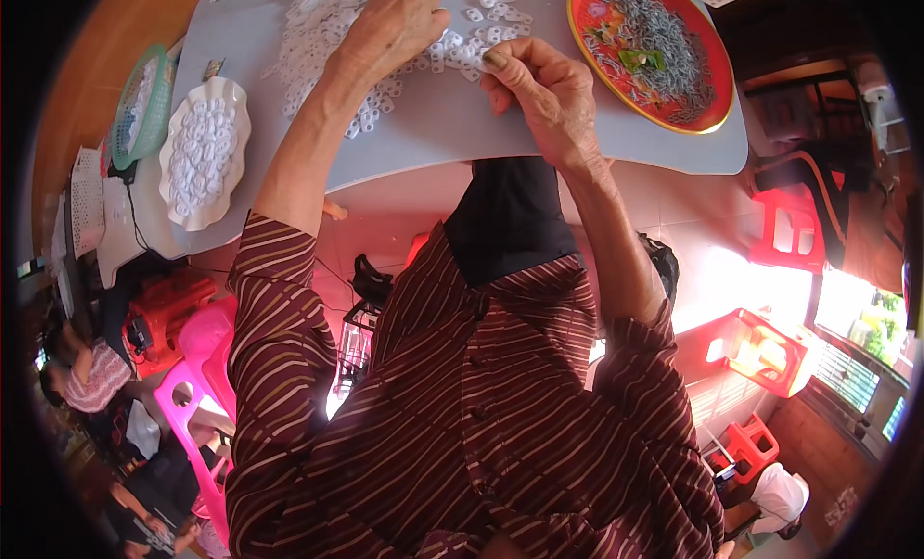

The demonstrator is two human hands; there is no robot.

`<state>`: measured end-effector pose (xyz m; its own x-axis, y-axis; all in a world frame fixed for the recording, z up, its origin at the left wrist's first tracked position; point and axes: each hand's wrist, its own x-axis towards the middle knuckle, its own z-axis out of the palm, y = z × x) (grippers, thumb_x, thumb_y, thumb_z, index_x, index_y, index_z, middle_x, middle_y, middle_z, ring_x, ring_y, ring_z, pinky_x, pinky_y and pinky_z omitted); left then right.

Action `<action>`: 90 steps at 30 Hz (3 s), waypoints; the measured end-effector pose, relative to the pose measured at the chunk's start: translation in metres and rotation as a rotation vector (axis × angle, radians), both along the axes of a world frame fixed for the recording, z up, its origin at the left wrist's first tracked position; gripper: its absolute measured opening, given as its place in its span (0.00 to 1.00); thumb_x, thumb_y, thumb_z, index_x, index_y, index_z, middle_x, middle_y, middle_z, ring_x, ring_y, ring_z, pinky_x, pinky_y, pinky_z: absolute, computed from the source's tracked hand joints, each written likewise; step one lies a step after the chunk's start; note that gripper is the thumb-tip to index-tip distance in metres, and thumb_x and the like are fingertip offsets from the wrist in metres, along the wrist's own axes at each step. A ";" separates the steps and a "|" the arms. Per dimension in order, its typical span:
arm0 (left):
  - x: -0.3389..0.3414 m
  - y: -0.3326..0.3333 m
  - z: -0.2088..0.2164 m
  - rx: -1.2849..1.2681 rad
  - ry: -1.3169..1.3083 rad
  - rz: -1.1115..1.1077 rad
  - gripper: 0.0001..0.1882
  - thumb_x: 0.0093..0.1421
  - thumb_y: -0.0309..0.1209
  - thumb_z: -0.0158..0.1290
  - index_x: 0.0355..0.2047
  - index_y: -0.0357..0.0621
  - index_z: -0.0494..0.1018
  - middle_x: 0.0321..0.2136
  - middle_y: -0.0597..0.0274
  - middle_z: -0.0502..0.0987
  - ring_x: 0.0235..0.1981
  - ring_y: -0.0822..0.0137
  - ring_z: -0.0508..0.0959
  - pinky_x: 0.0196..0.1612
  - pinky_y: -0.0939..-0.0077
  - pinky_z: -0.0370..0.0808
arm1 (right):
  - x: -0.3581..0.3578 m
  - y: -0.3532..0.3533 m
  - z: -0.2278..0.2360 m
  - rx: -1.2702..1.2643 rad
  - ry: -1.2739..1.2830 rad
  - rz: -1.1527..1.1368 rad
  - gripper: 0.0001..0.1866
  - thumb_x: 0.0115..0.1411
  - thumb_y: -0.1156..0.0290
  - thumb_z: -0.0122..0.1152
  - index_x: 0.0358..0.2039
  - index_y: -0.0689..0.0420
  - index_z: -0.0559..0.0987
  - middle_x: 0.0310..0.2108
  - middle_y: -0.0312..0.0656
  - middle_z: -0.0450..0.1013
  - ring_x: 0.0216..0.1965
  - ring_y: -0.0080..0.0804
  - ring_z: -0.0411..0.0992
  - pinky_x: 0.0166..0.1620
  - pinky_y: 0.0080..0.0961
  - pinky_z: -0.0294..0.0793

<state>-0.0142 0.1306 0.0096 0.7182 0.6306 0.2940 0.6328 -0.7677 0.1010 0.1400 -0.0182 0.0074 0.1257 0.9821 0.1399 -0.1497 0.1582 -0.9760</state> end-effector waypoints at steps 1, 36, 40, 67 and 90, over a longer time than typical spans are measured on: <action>0.003 -0.001 0.000 -0.019 -0.028 0.019 0.08 0.51 0.30 0.51 0.25 0.37 0.70 0.22 0.52 0.72 0.29 0.51 0.70 0.40 0.64 0.67 | 0.000 -0.001 -0.001 -0.002 -0.008 -0.011 0.09 0.58 0.70 0.59 0.30 0.64 0.77 0.21 0.35 0.72 0.19 0.16 0.66 0.24 0.13 0.68; 0.010 -0.091 0.009 -1.390 -1.314 -0.010 0.07 0.56 0.28 0.53 0.31 0.37 0.74 0.23 0.64 0.73 0.28 0.73 0.73 0.34 0.78 0.69 | 0.005 0.001 -0.016 0.099 0.207 -0.068 0.09 0.58 0.74 0.58 0.39 0.62 0.76 0.29 0.37 0.75 0.29 0.18 0.71 0.35 0.16 0.72; 0.016 -0.093 0.007 -1.385 -1.463 0.031 0.06 0.55 0.29 0.54 0.31 0.38 0.74 0.24 0.65 0.72 0.29 0.73 0.72 0.35 0.78 0.68 | 0.000 0.001 -0.012 0.147 0.173 -0.094 0.10 0.55 0.78 0.60 0.38 0.63 0.75 0.29 0.36 0.75 0.29 0.18 0.70 0.34 0.15 0.71; 0.000 -0.075 0.027 -0.743 -0.517 -0.103 0.13 0.59 0.35 0.49 0.26 0.36 0.70 0.17 0.65 0.70 0.21 0.75 0.68 0.26 0.77 0.66 | -0.002 -0.003 -0.009 0.136 0.025 -0.088 0.14 0.56 0.80 0.59 0.44 0.63 0.73 0.29 0.34 0.73 0.30 0.17 0.69 0.35 0.14 0.71; 0.019 -0.108 -0.002 -0.587 -0.889 0.037 0.09 0.63 0.32 0.43 0.32 0.38 0.67 0.18 0.57 0.67 0.21 0.67 0.66 0.27 0.74 0.67 | -0.003 -0.004 -0.004 0.134 0.044 -0.031 0.14 0.57 0.82 0.56 0.44 0.67 0.71 0.30 0.39 0.74 0.32 0.24 0.73 0.37 0.19 0.74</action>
